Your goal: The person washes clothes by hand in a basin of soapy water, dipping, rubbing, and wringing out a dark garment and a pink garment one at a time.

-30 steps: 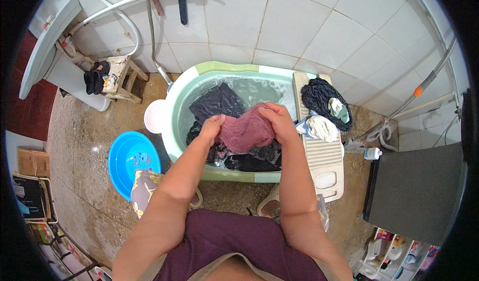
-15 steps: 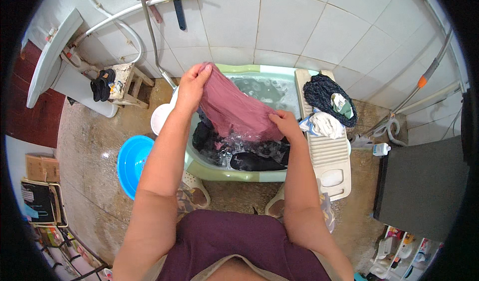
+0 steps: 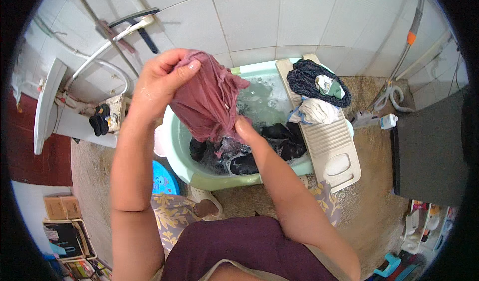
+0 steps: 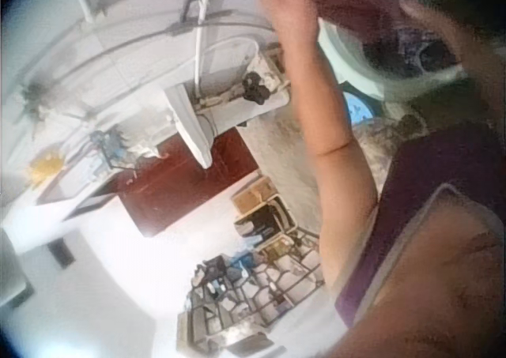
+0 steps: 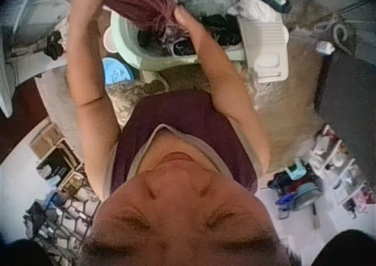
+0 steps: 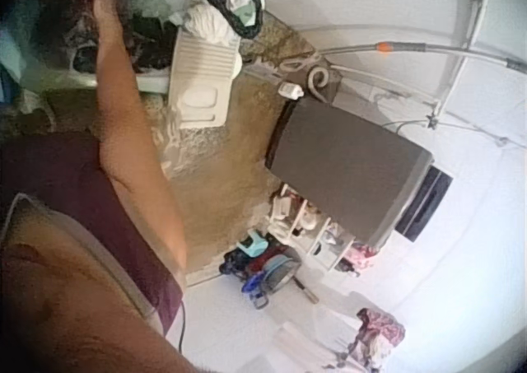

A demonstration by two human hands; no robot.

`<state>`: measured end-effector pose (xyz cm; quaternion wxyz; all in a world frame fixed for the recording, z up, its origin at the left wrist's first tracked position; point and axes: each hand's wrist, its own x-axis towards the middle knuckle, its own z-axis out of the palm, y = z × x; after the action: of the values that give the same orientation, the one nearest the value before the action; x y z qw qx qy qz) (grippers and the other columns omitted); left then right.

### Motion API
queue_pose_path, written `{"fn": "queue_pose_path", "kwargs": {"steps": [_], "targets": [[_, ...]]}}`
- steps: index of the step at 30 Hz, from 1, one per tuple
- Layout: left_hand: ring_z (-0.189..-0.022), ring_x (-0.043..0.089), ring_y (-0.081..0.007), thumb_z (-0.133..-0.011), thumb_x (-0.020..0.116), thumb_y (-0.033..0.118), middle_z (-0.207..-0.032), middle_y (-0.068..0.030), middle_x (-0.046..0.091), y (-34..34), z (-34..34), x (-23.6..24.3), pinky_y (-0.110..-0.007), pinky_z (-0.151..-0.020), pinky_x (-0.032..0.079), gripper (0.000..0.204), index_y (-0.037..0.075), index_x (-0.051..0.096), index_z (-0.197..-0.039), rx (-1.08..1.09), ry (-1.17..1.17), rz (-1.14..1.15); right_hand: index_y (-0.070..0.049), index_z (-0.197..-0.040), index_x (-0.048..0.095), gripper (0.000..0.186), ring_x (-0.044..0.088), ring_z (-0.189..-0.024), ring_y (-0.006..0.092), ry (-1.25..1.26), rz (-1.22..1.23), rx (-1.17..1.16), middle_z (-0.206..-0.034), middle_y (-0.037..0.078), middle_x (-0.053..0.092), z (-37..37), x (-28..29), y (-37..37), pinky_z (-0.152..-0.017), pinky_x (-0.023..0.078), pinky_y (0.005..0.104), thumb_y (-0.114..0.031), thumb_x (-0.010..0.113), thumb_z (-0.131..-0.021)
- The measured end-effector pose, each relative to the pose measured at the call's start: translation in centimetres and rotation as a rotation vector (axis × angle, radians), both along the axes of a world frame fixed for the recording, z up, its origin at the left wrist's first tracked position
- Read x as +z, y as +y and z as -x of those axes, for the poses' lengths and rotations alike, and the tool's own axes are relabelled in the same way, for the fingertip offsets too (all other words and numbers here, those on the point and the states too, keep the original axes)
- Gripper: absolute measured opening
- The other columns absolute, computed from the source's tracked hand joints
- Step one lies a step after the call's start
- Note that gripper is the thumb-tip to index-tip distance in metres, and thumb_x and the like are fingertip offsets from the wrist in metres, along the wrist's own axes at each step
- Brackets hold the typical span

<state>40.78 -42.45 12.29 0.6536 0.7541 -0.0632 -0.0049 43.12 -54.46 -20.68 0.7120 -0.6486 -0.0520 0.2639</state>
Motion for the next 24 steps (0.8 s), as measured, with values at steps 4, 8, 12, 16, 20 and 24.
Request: {"fn": "queue_pose_path", "kwargs": {"steps": [4,8,12,16,20,24], "targets": [[-0.075,0.053,-0.0068,-0.081,0.064,0.019,-0.08,0.0004,0.06,-0.8,-2.9,1.4,-0.022,-0.068,0.044,0.023,-0.001,0.062,-0.092,-0.086,-0.086,-0.231,-0.002,-0.122,0.049,0.052,0.052,-0.105,0.0221,0.098,-0.205,0.044,-0.116,0.013,0.056,0.5,-0.3,-0.7,-0.089,0.04,0.0343,-0.042,0.039,-0.091],[-0.076,0.052,-0.0067,-0.079,0.066,0.02,-0.08,0.0025,0.059,-0.7,-7.0,0.0,-0.022,-0.069,0.042,0.022,0.001,0.063,-0.088,-0.048,-0.138,-0.474,-0.006,-0.133,0.038,0.069,0.044,-0.119,0.0245,0.618,-0.777,0.108,-0.132,0.01,0.044,1.7,5.2,-2.8,-0.099,0.036,0.0378,-0.058,0.039,-0.087],[-0.076,0.058,-0.0163,-0.076,0.067,0.028,-0.08,-0.0078,0.062,-0.6,-12.1,-7.2,-0.029,-0.07,0.046,0.031,0.0,0.063,-0.088,-0.094,-0.334,-0.633,-0.008,-0.134,0.035,0.079,0.042,-0.121,0.026,0.715,-0.818,-0.047,-0.134,0.01,0.041,2.1,5.5,-5.4,-0.101,0.033,0.0416,-0.066,0.041,-0.08],[-0.089,0.058,-0.0285,-0.074,0.065,0.028,-0.091,-0.0093,0.062,-1.2,-13.3,-14.4,-0.036,-0.077,0.046,0.024,0.007,0.066,-0.087,-0.127,-0.197,-0.87,-0.007,-0.131,0.039,0.068,0.045,-0.118,0.0269,0.716,-0.767,-0.171,-0.131,0.01,0.045,1.1,0.8,-7.9,-0.1,0.034,0.0427,-0.056,0.045,-0.085],[-0.097,0.053,-0.0297,-0.076,0.065,0.022,-0.098,-0.0132,0.058,-2.4,-12.4,-21.3,-0.038,-0.082,0.044,0.027,0.008,0.063,-0.099,-0.214,-0.361,-1.085,-0.005,-0.132,0.037,0.058,0.047,-0.114,0.0257,0.663,-0.4,-0.39,-0.128,0.011,0.047,-0.1,-5.1,-10.0,-0.098,0.036,0.0391,-0.046,0.042,-0.091],[-0.109,0.046,-0.0347,-0.072,0.066,0.03,-0.109,-0.0187,0.052,-3.6,-9.2,-28.9,-0.039,-0.09,0.042,0.056,0.015,0.048,-0.122,-0.16,-0.418,-1.132,-0.001,-0.132,0.035,0.057,0.048,-0.112,0.0243,0.514,-0.248,-0.517,-0.128,0.014,0.046,0.6,-5.7,-9.4,-0.095,0.037,0.0366,-0.039,0.045,-0.091]]}}
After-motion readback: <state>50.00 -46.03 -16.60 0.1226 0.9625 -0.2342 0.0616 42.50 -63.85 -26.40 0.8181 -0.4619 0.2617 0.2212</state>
